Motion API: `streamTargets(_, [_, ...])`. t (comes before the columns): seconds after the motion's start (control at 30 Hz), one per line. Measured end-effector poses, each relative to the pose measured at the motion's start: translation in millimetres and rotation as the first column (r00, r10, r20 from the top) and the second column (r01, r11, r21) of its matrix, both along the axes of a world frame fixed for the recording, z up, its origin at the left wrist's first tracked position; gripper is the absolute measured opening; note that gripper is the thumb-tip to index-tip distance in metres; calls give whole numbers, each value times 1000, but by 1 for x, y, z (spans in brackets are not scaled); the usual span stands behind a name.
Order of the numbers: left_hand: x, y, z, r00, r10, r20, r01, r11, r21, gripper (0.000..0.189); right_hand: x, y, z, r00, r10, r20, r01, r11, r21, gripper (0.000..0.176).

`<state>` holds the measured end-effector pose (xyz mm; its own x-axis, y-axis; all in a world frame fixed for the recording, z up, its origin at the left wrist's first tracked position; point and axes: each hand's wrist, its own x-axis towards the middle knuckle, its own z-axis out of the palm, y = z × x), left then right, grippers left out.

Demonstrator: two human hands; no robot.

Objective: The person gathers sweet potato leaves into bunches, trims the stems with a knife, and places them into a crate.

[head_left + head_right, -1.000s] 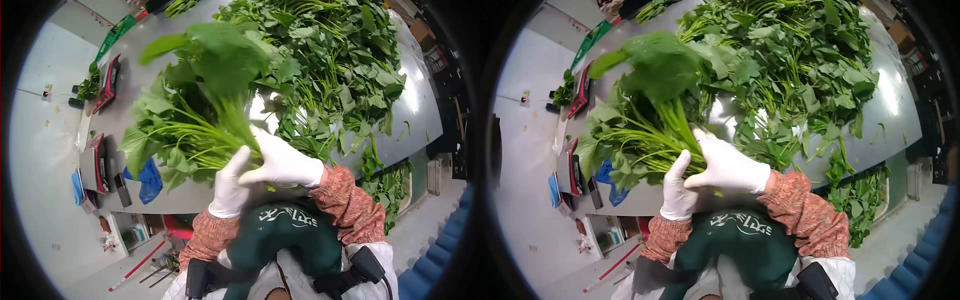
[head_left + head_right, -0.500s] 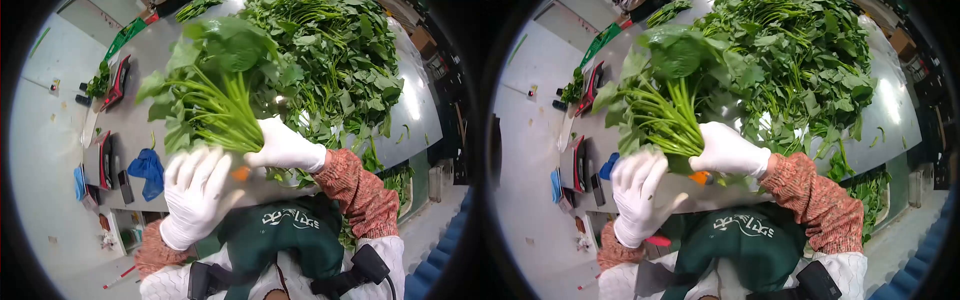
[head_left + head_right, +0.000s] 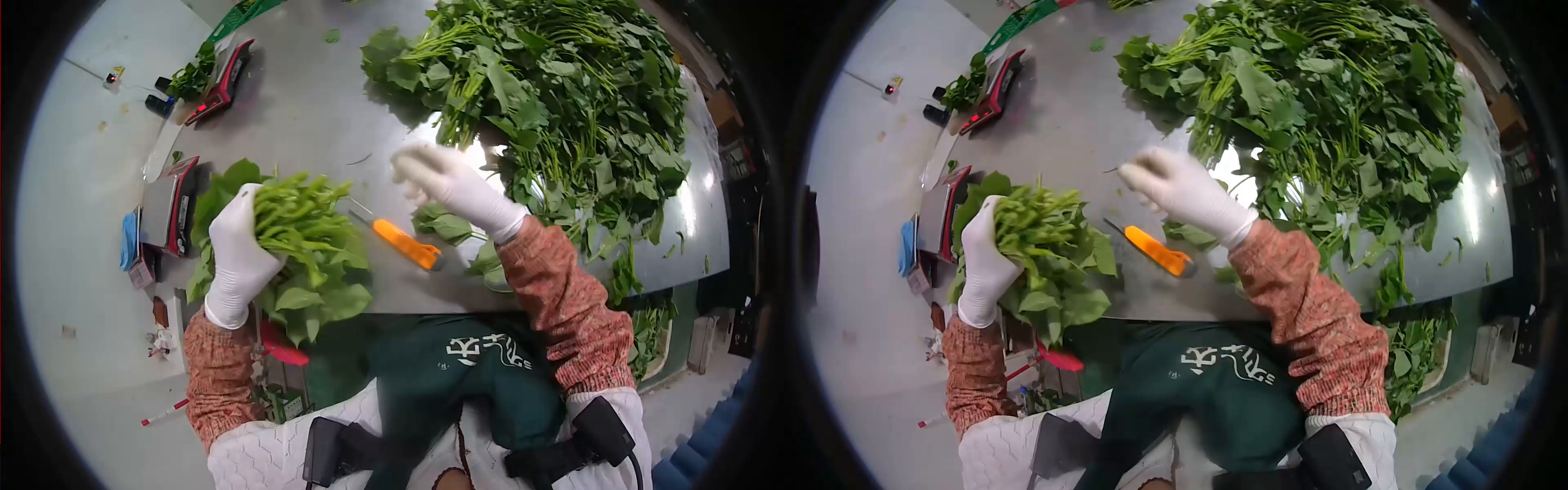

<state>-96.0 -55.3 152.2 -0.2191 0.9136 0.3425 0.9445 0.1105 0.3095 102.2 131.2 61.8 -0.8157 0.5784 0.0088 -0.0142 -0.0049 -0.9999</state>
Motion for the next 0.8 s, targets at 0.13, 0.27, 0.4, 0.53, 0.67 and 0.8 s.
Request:
streamTargets(0.13, [-27,-17,5,872,101,479,26,968,-251,22,-19,-70,-91,900,-201,387,-216,567,795,47])
streamTargets(0.27, [-26,-22,-9,88,361,929,124,921,-369,34,-24,-58,-103,841,-184,508,-150,824,547,36])
streamTargets(0.4, [-10,0,-27,-159,422,893,310,880,-360,32,39,-29,-54,976,-123,182,137,988,-67,30])
streamTargets(0.53, [20,32,-61,-96,393,915,459,833,-310,32,100,-50,-7,904,-420,83,366,859,359,31])
streamTargets(0.67, [83,92,-52,23,436,900,693,641,-328,24,143,-69,-6,938,-341,55,221,716,663,38])
streamTargets(0.8, [141,127,-46,130,434,892,839,432,-332,22,174,-81,-11,788,-611,75,393,592,703,31])
